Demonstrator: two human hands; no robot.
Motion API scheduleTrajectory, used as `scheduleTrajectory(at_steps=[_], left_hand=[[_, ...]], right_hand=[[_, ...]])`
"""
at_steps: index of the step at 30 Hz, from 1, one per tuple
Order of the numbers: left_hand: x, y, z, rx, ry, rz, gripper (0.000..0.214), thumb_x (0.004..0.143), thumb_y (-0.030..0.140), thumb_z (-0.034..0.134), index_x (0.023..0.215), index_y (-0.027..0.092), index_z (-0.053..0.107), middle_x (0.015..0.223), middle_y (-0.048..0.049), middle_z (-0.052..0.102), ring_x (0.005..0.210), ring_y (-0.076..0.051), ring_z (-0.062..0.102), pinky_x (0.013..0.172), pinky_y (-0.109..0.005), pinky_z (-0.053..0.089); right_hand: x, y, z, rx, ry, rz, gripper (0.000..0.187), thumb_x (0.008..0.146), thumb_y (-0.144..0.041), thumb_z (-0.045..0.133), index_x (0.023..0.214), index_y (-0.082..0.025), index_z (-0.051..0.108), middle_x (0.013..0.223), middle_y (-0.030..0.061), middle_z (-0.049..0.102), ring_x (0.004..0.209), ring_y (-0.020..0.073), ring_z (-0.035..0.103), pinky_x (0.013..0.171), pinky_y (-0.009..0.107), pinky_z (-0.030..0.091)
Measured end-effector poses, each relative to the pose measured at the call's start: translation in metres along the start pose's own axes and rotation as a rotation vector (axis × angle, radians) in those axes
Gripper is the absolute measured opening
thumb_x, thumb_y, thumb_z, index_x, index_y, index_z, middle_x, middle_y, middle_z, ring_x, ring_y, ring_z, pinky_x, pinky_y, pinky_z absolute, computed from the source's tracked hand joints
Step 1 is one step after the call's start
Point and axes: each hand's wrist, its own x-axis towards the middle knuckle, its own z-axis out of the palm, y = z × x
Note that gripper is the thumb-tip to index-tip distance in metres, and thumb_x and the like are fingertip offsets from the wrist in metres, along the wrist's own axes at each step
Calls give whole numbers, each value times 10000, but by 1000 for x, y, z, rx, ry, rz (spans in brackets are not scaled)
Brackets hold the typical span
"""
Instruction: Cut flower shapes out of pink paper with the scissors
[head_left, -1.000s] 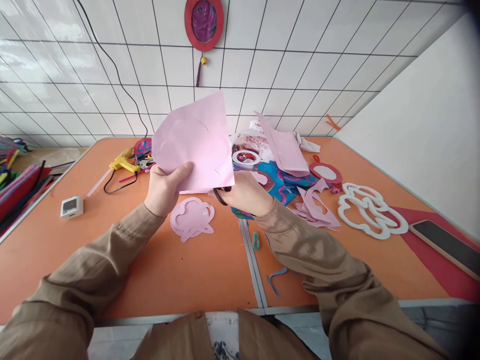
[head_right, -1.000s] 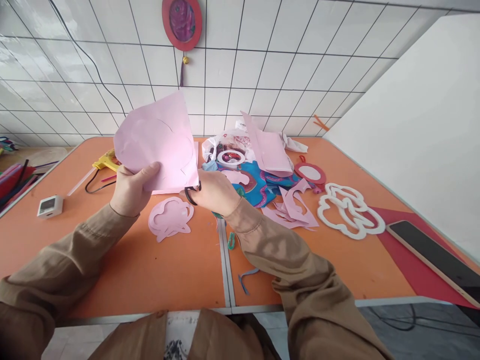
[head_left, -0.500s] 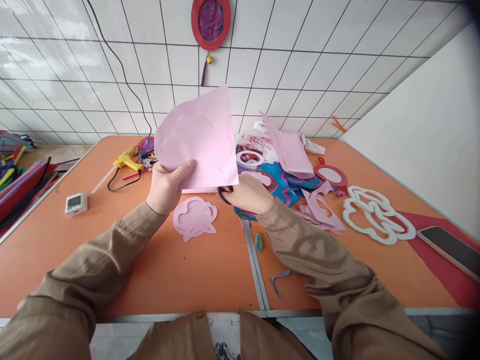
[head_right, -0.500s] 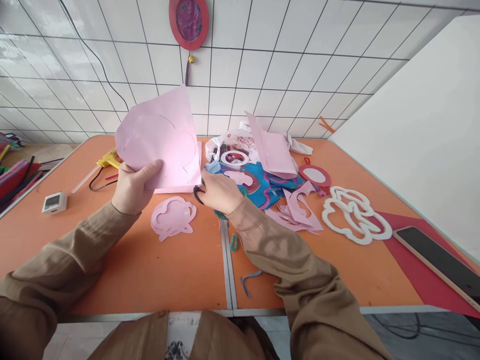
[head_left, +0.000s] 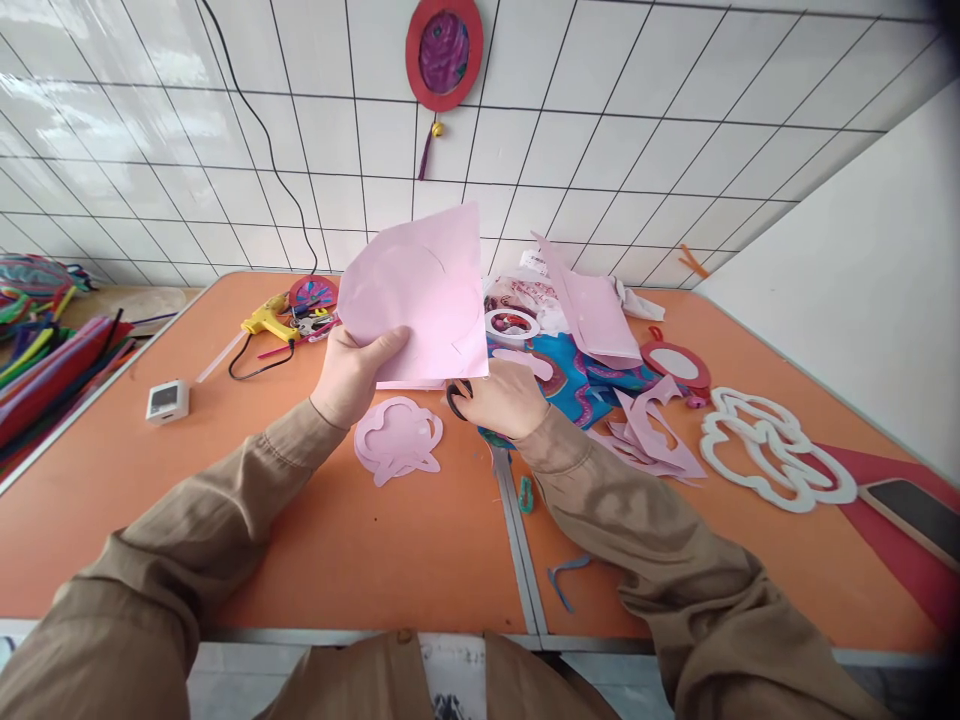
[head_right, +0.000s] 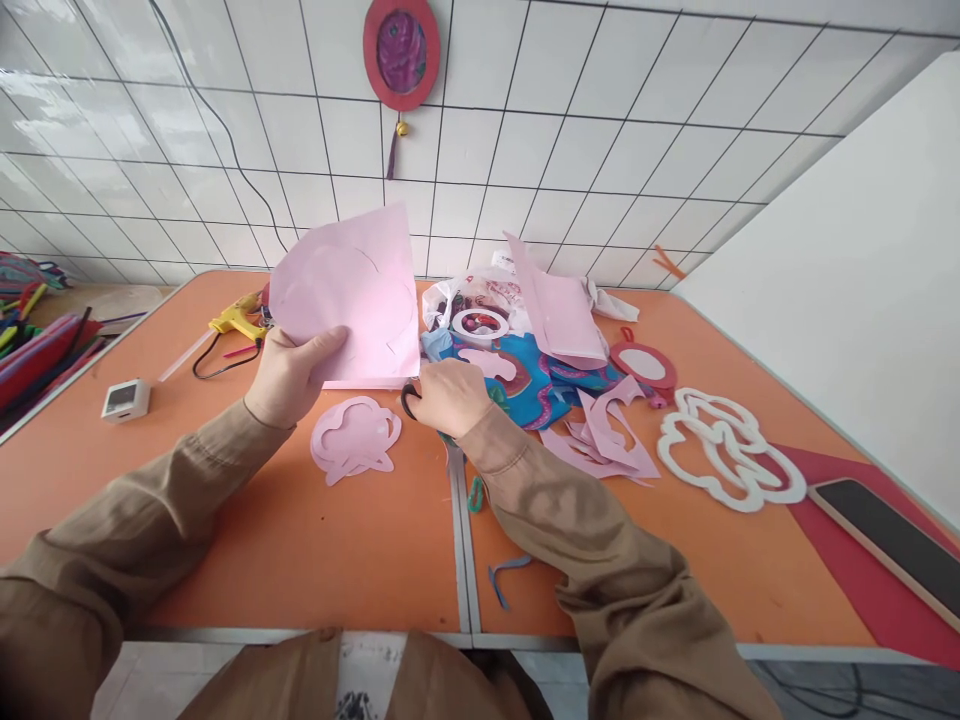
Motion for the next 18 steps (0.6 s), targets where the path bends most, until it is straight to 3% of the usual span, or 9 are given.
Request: scheduleTrajectory(at_steps=[12,18], left_hand=[[1,5,2,-17,35,-1,355,631,264,878,956,164,774,975,-85,781,1002,-296,711,866,-393,575],[1,5,2,-5,46,13,400,626,274,873,994,166,762,966,-91,779,1013,-307,709,879,-407,576]], right_hand=[[-1,2,5,27,-79,-19,243,847,-289,513,981,-160,670,937,147,753,911,314,715,662,348,459],[0,-2,14,63,-112,-25,324,862,-284,531,1127,-112,599,963,188,739,924,340,713,658,370,480]])
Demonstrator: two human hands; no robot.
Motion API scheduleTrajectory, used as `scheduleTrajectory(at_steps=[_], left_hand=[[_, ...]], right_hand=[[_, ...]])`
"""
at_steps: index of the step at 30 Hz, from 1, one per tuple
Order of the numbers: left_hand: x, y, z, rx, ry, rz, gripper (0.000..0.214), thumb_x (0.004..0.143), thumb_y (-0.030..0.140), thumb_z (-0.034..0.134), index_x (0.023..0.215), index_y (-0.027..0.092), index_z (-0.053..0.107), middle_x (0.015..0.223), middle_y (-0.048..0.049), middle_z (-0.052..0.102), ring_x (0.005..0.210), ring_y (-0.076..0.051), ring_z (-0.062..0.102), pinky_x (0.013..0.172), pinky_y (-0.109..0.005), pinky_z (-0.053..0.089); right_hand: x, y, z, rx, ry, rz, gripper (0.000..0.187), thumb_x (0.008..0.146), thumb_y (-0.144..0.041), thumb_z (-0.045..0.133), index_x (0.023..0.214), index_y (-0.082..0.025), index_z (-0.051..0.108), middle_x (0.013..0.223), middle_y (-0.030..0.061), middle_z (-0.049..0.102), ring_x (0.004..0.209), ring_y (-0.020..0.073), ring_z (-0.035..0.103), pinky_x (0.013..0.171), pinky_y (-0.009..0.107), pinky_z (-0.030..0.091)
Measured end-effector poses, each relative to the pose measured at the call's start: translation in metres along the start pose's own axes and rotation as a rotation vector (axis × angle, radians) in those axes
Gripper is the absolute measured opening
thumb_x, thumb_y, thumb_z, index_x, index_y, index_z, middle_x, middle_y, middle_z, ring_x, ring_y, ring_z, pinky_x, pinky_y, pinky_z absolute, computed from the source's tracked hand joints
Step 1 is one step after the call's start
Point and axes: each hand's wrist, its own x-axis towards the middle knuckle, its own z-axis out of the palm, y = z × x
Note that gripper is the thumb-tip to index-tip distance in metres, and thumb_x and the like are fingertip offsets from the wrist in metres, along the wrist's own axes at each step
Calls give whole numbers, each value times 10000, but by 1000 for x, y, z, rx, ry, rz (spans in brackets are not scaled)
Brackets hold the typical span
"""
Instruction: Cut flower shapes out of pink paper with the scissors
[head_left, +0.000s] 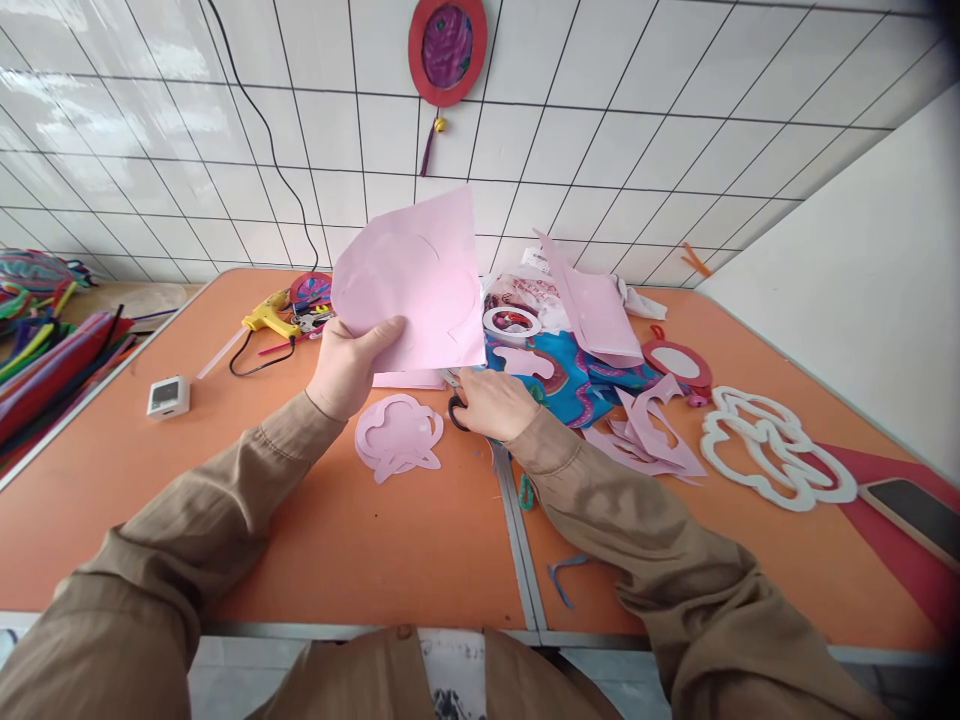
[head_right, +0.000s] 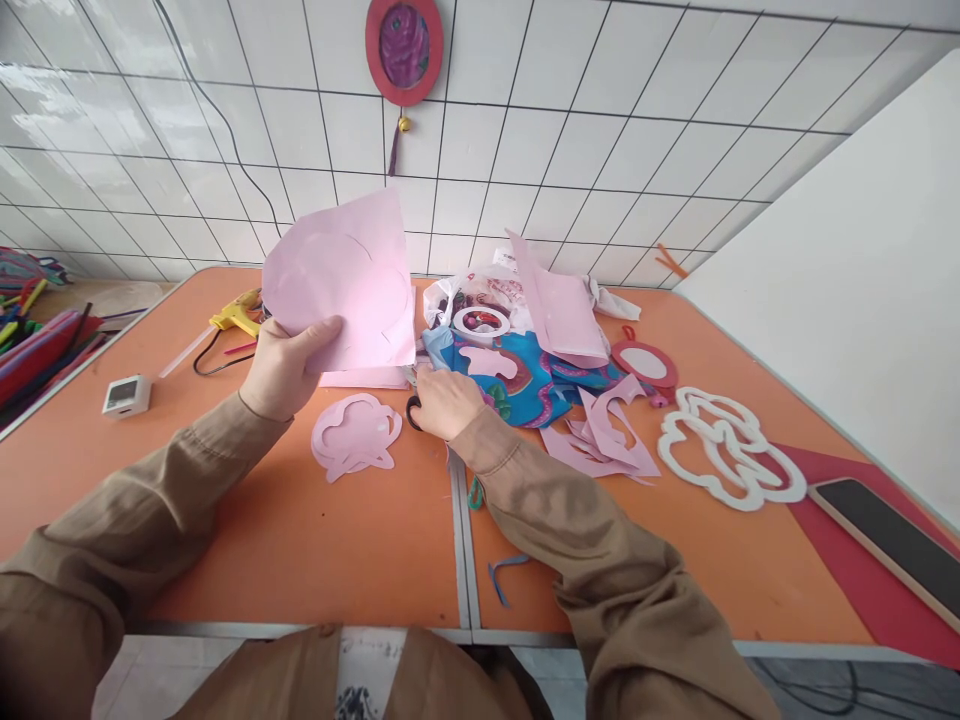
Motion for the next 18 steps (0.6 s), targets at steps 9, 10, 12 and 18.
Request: scheduleTrajectory(at_steps=[9,10,12,18], left_hand=[[-3,-3,-1,-4,-28,-47,353,652,272,865,969,150,769,1009,-100,784,1027,-309,709,874,-401,581],[-3,-3,0,-5,-25,-49,340,646,274,868,947,147,771,1013,-100,784,1023,-308,710,872,-398,580],[-3,-2,1,-10,-20,-52,319,634,275,876,906,145,774,1009,-99,785,1008,-303,713,864,-391,580],[-4,-2,2,5,-33,-63,300,633,293,879,876,151,775,950,-95,788,978,-302,721,837,-388,581]], right_hand=[[-1,0,1,50,-38,-57,376,871,-202,514,1237,-120,543,1098,170,722,1012,311,694,716,360,489],[-1,0,1,52,-36,-60,359,875,-200,508,1222,-123,554,1108,171,719,1019,309,692,722,358,488],[-1,1,1,53,-31,-61,311,872,-198,506,1165,-127,586,1109,171,717,1027,311,687,731,357,487],[1,2,1,73,-33,-60,282,839,-173,540,1106,-149,628,1076,157,726,1018,320,681,724,355,471]])
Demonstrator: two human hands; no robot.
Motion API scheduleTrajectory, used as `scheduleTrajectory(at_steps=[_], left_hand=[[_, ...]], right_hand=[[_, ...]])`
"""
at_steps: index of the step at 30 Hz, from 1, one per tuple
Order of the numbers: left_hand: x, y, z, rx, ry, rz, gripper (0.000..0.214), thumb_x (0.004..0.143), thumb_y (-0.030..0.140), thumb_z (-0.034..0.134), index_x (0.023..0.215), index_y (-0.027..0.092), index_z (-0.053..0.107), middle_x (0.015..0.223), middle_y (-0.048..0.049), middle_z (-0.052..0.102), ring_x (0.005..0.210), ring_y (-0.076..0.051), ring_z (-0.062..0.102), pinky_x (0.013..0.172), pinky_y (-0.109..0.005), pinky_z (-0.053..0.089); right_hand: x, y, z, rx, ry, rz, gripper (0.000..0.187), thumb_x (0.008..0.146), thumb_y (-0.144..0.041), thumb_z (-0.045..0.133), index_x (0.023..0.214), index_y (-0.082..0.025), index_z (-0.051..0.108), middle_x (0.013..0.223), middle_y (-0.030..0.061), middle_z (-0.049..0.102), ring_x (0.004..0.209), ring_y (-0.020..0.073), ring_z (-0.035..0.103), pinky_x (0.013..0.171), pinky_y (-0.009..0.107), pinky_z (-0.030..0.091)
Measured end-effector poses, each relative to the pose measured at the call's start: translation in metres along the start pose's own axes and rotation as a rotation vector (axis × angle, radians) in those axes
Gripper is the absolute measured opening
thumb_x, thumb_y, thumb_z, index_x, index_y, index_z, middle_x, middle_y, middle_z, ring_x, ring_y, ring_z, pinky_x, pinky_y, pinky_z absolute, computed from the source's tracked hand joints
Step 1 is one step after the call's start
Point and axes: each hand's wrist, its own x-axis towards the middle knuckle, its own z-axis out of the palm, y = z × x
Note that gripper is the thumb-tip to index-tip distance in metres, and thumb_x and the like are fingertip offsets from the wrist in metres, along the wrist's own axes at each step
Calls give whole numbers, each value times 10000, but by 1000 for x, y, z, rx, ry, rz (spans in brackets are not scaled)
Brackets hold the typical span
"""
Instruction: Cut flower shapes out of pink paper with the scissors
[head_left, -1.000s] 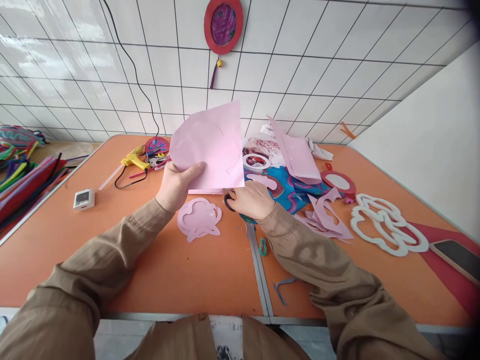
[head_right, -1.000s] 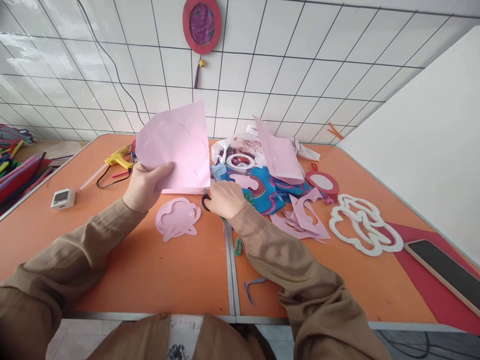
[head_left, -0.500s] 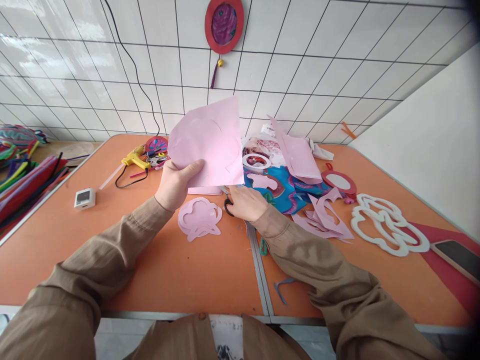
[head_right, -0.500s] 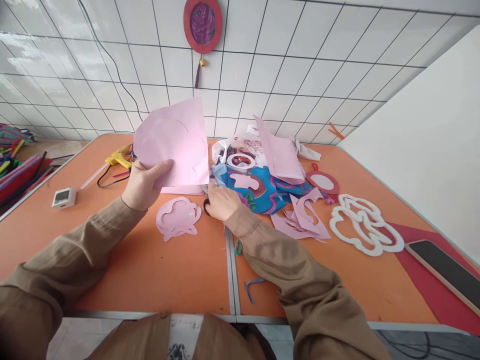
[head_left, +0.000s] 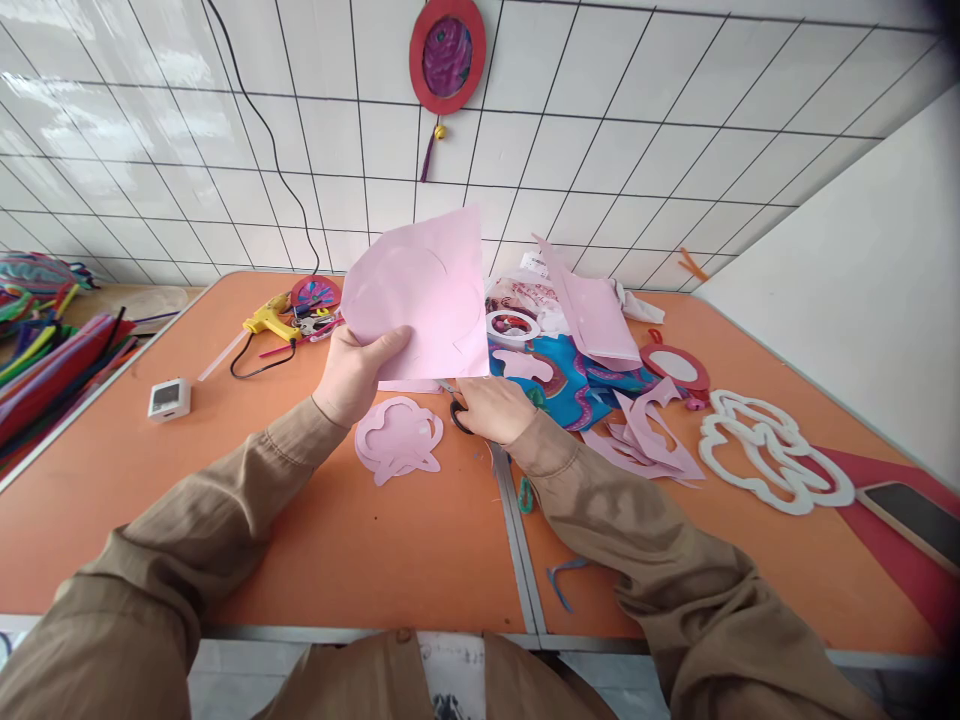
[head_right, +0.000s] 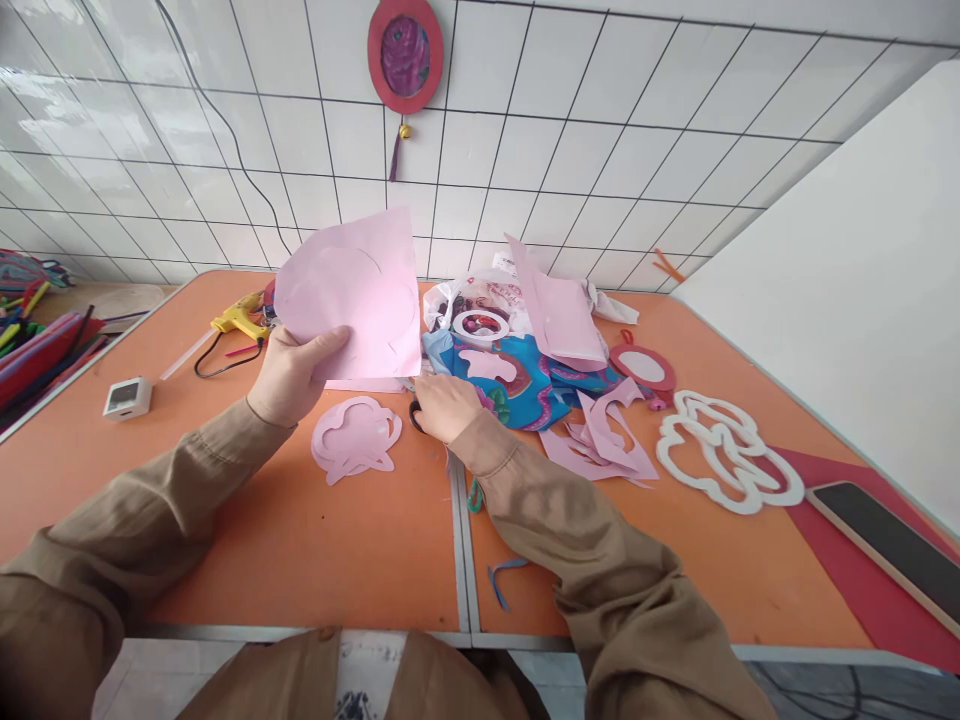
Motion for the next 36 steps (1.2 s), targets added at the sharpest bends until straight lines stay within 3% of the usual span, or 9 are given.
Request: scheduleTrajectory(at_steps=[8,11,14,17,21,24,27,32,36], left_hand=[[0,-2,-1,10,7,-17,313,629,317,889,864,144,777,933,-106,785,959,-312,727,835,-401,580],[0,-3,-2,10,2,-20,301,631,318,890,850,145,779,967,-108,786,944,-309,732,816,-395,588],[-1,-5,-3,12,-16,-17,277,653,311,883,857,151,787,990,-103,786,935,-303,735,804,-386,594],[-2,-8,-5,45,-39,-10,265,672,321,875,861,156,790,980,-103,786,929,-306,736,803,-390,600],[-3,-10,-6,100,-84,-30,290,680,342,870,887,157,787,958,-113,787,936,-326,734,801,-409,609],[-5,-10,-4,108,-111,-50,296,675,341,872,891,158,785,959,-111,787,945,-324,732,814,-406,611],[-7,-8,-1,80,-133,-92,313,665,336,874,910,162,785,987,-112,787,965,-327,729,808,-408,619],[-5,-1,2,0,-147,-189,362,639,374,884,922,175,778,1000,-112,781,996,-360,725,796,-432,635],[2,8,-4,-14,-269,-334,517,701,628,760,1001,206,759,1009,-147,768,962,-417,729,675,-489,648]], right_hand=[[2,9,-1,143,-22,-56,239,747,-92,612,964,-171,671,977,106,737,923,281,678,669,314,427],[4,14,-12,236,47,-43,122,836,-162,554,844,-178,674,884,91,724,864,261,676,655,310,421],[3,18,-29,374,174,-17,348,972,-257,333,795,-179,623,770,75,675,721,197,655,621,298,433],[-2,19,-40,900,365,-64,531,1004,-490,194,737,-208,556,639,38,584,524,155,550,485,293,375],[-11,12,-41,1328,446,-153,508,862,-644,528,583,-225,459,529,-25,456,444,106,391,429,277,279],[-13,3,-40,1389,465,-87,434,704,-533,746,576,-209,488,525,-51,437,468,87,379,442,257,303],[-11,-1,-39,1459,425,-16,339,625,-456,778,630,-187,573,577,-37,518,527,106,470,489,266,392],[-6,3,-35,1406,512,-7,257,625,-365,757,595,-173,588,581,-26,547,549,112,491,517,270,397],[-6,5,-35,1316,640,-9,249,668,-332,727,566,-178,559,559,-36,515,557,111,479,534,267,389]])
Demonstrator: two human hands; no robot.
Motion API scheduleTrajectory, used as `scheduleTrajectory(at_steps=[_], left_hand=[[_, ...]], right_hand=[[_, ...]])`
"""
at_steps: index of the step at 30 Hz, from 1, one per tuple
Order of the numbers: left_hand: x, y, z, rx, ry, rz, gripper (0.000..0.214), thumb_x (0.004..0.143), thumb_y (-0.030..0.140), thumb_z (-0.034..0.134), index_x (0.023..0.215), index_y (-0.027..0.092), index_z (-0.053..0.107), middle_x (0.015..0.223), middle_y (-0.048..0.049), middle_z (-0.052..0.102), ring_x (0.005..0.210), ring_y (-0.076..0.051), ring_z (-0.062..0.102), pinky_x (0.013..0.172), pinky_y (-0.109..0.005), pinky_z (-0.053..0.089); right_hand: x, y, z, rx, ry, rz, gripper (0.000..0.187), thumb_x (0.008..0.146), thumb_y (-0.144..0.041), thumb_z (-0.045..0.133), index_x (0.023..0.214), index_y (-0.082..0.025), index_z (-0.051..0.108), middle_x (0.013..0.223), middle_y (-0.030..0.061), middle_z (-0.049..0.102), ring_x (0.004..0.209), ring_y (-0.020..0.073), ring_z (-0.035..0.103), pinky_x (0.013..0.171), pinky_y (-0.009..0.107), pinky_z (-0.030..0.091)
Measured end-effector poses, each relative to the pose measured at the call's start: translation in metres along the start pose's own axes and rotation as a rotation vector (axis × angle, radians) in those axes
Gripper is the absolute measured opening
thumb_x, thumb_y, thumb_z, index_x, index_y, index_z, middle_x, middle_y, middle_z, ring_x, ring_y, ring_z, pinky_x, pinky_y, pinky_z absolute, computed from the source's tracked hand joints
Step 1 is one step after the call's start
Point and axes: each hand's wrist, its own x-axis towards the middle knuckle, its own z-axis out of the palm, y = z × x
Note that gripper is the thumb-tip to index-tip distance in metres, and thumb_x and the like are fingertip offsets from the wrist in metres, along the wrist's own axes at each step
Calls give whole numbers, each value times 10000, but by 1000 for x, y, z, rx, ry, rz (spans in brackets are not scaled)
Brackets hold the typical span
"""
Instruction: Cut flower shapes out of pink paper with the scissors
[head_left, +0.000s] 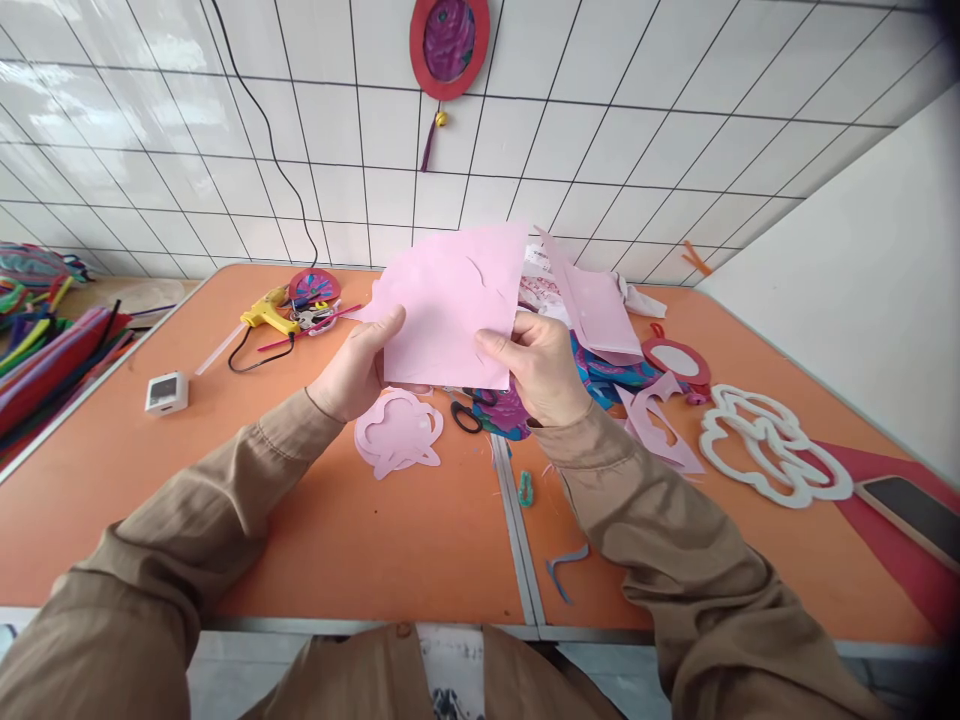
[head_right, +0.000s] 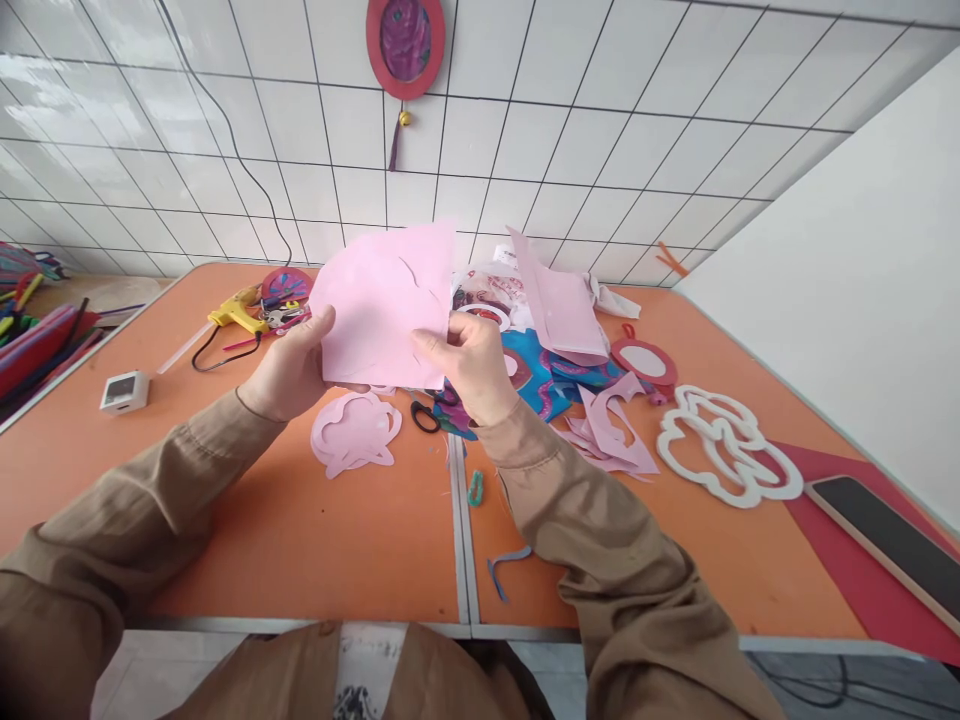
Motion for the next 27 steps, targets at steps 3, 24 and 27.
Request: scheduleTrajectory(at_steps=[3,24,27], left_hand=[[1,5,-4,40,-54,-105,572,715,641,740,1057,183,743,959,-190,758,875,-442,741,566,-500,631],[-8,16,7,66,-127,-146,353,985,250,493,1129,-13,679,697,-181,740,656,-261,762,516,-246,598],[-8,15,6,70,-130,-136,350,953,299,572,1082,-1,699,704,-181,742,658,-263,762,516,-246,599]], right_hand=[[0,0,-1,-33,30,-49,266,685,-326,721,560,-180,538,553,-40,504,556,106,461,534,262,378],[1,4,-1,25,35,-91,295,679,-294,737,559,-190,487,573,-47,413,570,101,412,540,263,367],[0,4,0,34,35,-87,282,681,-285,737,565,-188,500,578,-47,417,574,102,413,549,266,377]])
